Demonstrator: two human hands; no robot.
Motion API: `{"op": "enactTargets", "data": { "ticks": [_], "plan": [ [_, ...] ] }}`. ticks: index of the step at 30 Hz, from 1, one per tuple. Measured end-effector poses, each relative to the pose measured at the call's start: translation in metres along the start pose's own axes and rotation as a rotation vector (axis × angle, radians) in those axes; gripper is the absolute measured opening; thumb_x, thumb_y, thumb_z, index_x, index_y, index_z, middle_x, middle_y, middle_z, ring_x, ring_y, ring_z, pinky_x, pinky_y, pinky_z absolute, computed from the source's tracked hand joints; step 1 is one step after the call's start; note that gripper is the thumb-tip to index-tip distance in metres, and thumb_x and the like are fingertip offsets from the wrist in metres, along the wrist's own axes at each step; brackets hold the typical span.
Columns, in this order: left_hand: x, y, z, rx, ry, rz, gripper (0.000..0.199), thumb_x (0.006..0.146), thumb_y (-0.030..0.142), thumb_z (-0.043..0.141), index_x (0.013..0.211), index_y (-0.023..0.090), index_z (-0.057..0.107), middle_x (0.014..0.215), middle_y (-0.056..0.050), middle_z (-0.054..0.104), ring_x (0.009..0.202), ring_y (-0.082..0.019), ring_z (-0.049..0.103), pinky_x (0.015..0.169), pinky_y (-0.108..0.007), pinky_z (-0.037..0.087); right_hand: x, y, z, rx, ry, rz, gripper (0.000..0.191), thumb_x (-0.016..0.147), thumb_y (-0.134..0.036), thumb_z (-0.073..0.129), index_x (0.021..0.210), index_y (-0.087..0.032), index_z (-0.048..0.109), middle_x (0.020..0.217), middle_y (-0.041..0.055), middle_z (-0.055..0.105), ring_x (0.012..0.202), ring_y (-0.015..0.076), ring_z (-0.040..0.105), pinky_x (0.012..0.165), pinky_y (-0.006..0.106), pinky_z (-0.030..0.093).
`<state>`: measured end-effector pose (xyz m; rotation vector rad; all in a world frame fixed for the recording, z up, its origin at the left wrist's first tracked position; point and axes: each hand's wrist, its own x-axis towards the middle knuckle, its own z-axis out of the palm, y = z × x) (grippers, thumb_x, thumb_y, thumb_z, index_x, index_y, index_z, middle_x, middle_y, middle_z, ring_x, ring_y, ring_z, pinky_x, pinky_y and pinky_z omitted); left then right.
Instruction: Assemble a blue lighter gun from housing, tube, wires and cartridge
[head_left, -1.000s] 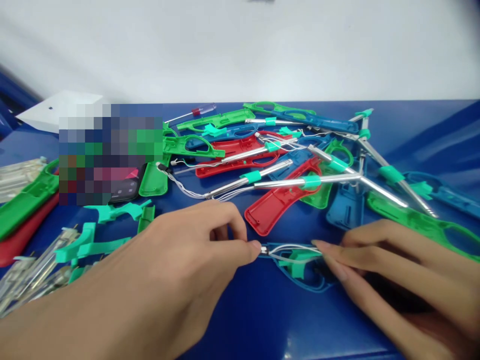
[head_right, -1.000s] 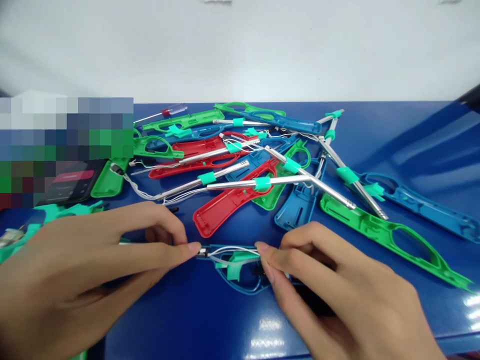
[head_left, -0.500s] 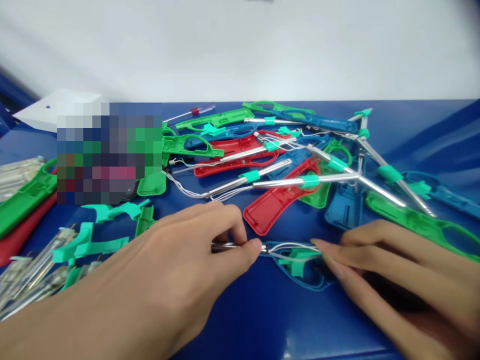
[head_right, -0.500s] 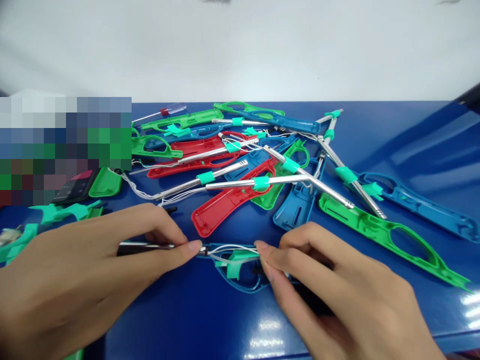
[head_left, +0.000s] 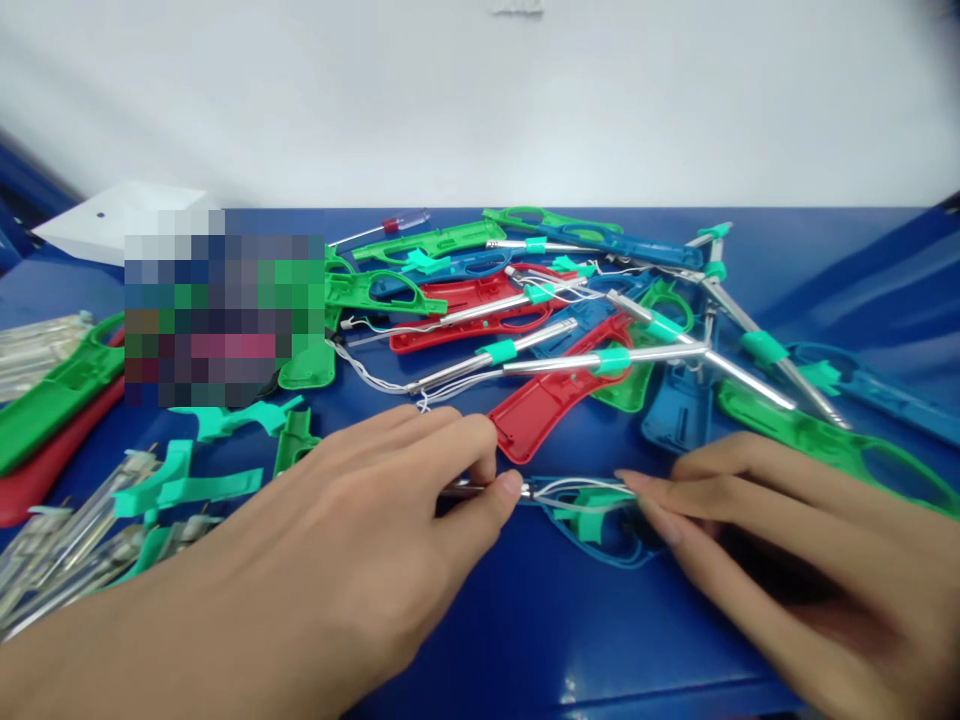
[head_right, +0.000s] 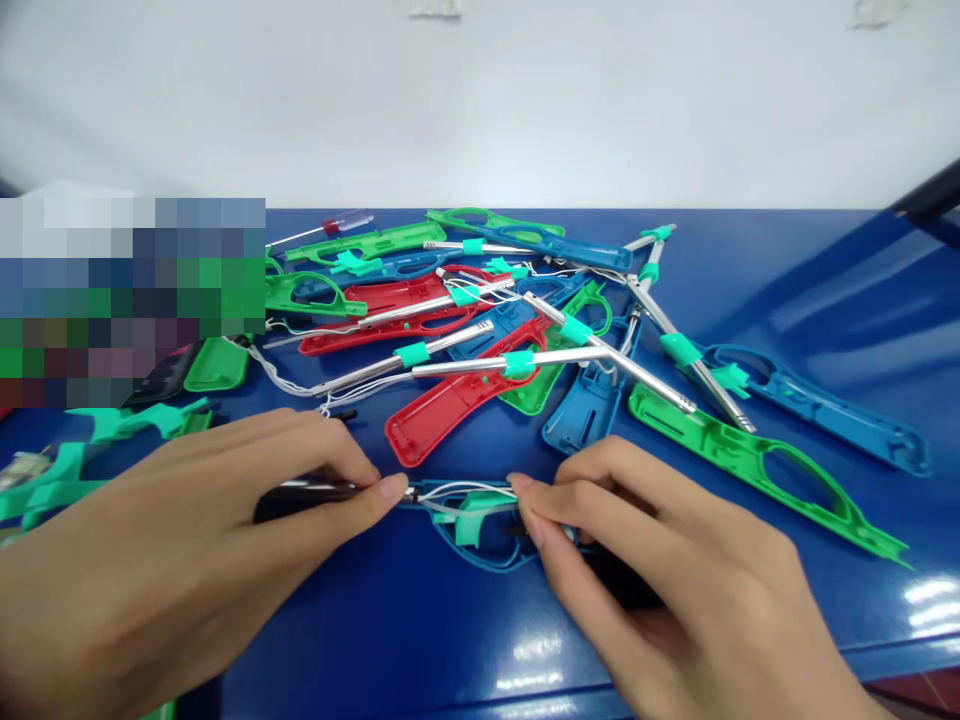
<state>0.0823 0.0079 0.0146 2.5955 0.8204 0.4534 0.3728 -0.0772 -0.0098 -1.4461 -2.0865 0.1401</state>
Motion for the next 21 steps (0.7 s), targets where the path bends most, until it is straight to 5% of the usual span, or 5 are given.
{"op": "enactTargets", "data": {
  "ticks": [2,7,10,16,21],
  "plan": [
    [0.001,-0.001,-0.002,0.057,-0.012,0.118,0.034,0.116,0.016,0.044,0.106,0.022,0.077,0.100,-0.003,0.074,0.078,-0.018,0.064,0.069,-0.035,0.050,0.000,-0.001,-0.001,0.030,-0.016,-0.002,0.022,0.107,-0.014,0.067,0.117,-0.033,0.073,0.106,0.0002,0.080,0.081,0.0210,0.081,0.066,0.031,0.066],
    [0.000,-0.001,-0.002,0.019,0.033,0.103,0.033,0.109,0.007,0.049,0.106,0.021,0.078,0.102,-0.003,0.072,0.080,-0.018,0.065,0.071,-0.035,0.053,0.011,-0.009,-0.012,-0.044,-0.029,0.047,0.024,0.110,-0.043,0.068,0.133,-0.036,0.074,0.114,0.0049,0.079,0.092,0.0300,0.080,0.074,0.043,0.066],
    [-0.002,0.000,0.001,0.014,0.034,0.122,0.033,0.105,0.002,0.051,0.111,0.020,0.078,0.104,-0.003,0.074,0.082,-0.020,0.066,0.072,-0.036,0.055,0.025,-0.014,-0.013,-0.142,-0.086,-0.128,0.039,0.110,-0.051,0.070,0.145,-0.034,0.068,0.128,0.0066,0.077,0.109,0.0339,0.076,0.088,0.051,0.063],
    [-0.004,-0.001,0.005,0.003,0.034,0.124,0.036,0.101,-0.003,0.053,0.115,0.020,0.076,0.103,-0.003,0.074,0.082,-0.019,0.065,0.073,-0.035,0.057,0.039,-0.019,0.004,-0.060,-0.247,-0.257,0.020,0.113,-0.027,0.061,0.131,-0.025,0.066,0.115,0.0058,0.079,0.093,0.0272,0.079,0.077,0.048,0.066],
    [-0.005,-0.001,0.005,0.023,0.094,0.149,0.031,0.107,0.005,0.048,0.116,0.024,0.072,0.111,-0.002,0.078,0.083,-0.016,0.070,0.070,-0.031,0.055,0.039,-0.020,0.012,0.068,-0.131,-0.187,0.021,0.104,-0.015,0.068,0.122,-0.024,0.070,0.108,0.0028,0.080,0.088,0.0199,0.080,0.076,0.036,0.067]
  ]
}}
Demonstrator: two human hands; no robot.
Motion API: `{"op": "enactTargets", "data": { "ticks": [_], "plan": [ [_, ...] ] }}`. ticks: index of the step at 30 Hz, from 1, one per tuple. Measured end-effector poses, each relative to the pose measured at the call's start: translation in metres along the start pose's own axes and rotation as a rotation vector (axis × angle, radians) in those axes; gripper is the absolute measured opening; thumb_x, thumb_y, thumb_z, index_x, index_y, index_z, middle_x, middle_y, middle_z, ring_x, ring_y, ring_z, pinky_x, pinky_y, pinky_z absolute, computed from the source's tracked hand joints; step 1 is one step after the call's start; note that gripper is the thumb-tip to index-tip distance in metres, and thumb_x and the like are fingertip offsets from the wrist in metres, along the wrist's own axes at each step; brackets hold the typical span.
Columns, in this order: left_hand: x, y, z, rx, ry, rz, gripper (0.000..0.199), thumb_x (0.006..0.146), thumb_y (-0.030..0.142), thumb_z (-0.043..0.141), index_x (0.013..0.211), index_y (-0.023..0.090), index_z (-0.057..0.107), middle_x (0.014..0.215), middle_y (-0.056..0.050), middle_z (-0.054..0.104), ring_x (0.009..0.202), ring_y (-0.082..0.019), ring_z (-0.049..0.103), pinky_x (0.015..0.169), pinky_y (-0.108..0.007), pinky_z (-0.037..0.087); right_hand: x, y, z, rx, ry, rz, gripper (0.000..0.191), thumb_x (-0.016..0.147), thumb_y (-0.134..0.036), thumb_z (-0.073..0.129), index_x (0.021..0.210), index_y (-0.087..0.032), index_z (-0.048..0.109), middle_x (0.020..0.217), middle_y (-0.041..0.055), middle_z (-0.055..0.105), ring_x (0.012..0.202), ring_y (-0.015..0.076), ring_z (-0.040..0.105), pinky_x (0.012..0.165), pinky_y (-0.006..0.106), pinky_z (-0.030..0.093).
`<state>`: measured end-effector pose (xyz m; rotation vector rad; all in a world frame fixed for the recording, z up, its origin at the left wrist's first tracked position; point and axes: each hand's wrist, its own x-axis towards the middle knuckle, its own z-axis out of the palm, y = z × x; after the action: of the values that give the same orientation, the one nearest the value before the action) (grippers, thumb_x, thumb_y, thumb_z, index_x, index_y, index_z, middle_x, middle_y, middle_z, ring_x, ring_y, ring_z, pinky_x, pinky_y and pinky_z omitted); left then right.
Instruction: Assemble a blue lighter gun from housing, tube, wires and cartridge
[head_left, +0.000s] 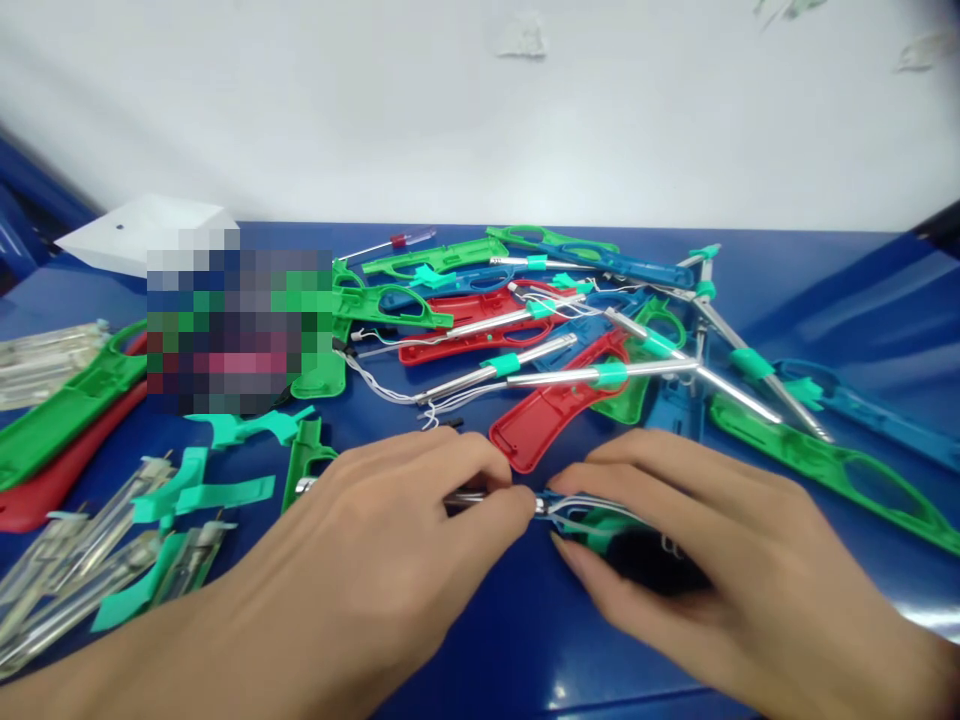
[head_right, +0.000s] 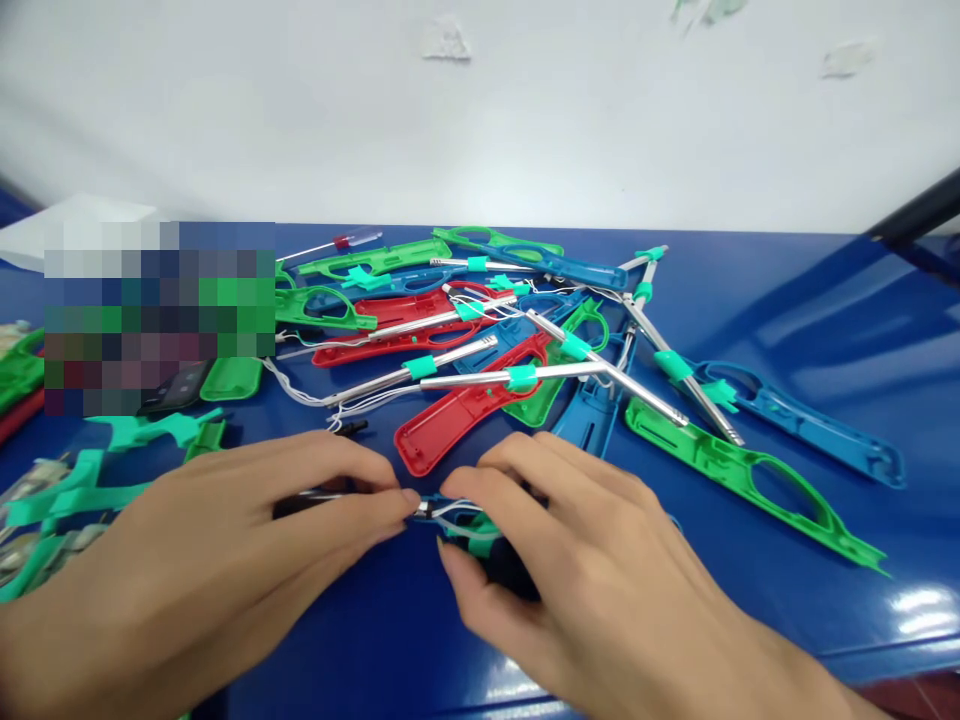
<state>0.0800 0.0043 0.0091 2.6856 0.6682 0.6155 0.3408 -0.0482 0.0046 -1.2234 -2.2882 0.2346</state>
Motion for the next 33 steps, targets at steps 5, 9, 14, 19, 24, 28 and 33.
{"op": "enactTargets", "data": {
  "ticks": [5,9,14,19,24,28,33],
  "plan": [
    [0.014,0.009,-0.001,-0.135,0.121,-0.303,0.019,0.104,0.019,0.065,0.090,0.028,0.072,0.075,0.010,0.076,0.060,-0.010,0.069,0.049,-0.020,0.048,0.006,-0.004,-0.002,0.088,0.048,0.004,0.020,0.098,-0.008,0.066,0.110,-0.023,0.073,0.104,0.0003,0.083,0.083,0.0144,0.081,0.070,0.024,0.065],
    [0.016,0.010,-0.002,-0.123,0.121,-0.259,0.022,0.101,0.011,0.064,0.087,0.027,0.071,0.073,0.010,0.074,0.057,-0.007,0.067,0.043,-0.017,0.042,0.012,-0.006,-0.004,0.174,0.044,0.030,0.026,0.096,-0.007,0.067,0.110,-0.027,0.075,0.104,-0.0029,0.085,0.083,0.0132,0.083,0.074,0.020,0.066],
    [0.009,0.005,-0.010,-0.088,0.132,-0.095,0.027,0.110,0.010,0.055,0.104,0.025,0.078,0.101,0.003,0.079,0.075,-0.009,0.073,0.061,-0.017,0.053,0.024,-0.006,-0.011,0.086,0.023,-0.004,0.019,0.102,-0.013,0.065,0.107,-0.027,0.077,0.105,-0.0029,0.086,0.084,0.0145,0.084,0.071,0.022,0.067],
    [0.014,0.003,-0.019,-0.147,0.163,-0.199,0.013,0.105,0.014,0.076,0.097,0.023,0.079,0.097,0.006,0.079,0.077,-0.007,0.073,0.070,-0.016,0.055,0.036,-0.001,-0.021,-0.109,-0.028,-0.207,0.020,0.112,-0.014,0.055,0.111,-0.024,0.072,0.107,0.0020,0.084,0.088,0.0170,0.082,0.081,0.026,0.068],
    [0.015,0.003,-0.022,-0.136,0.195,-0.234,0.014,0.102,0.014,0.079,0.092,0.025,0.079,0.092,0.008,0.077,0.077,-0.009,0.072,0.068,-0.022,0.054,0.034,0.003,-0.020,-0.063,-0.007,-0.236,0.022,0.115,-0.016,0.052,0.122,-0.026,0.071,0.110,0.0012,0.084,0.090,0.0177,0.084,0.087,0.026,0.070],
    [0.010,0.006,-0.015,-0.076,0.217,-0.212,0.012,0.106,0.018,0.073,0.099,0.025,0.080,0.096,0.006,0.081,0.077,-0.013,0.075,0.069,-0.029,0.057,0.030,0.002,-0.015,-0.110,0.053,-0.228,0.029,0.110,-0.011,0.055,0.131,-0.028,0.067,0.109,-0.0008,0.088,0.087,0.0171,0.087,0.077,0.024,0.071],
    [0.008,0.011,-0.005,0.017,0.288,-0.173,0.011,0.106,0.017,0.069,0.105,0.026,0.076,0.098,0.004,0.085,0.074,-0.018,0.078,0.061,-0.036,0.056,0.029,-0.002,-0.011,-0.102,0.037,-0.206,0.028,0.112,-0.011,0.053,0.131,-0.027,0.064,0.108,-0.0002,0.087,0.085,0.0134,0.085,0.079,0.019,0.069]
  ]
}}
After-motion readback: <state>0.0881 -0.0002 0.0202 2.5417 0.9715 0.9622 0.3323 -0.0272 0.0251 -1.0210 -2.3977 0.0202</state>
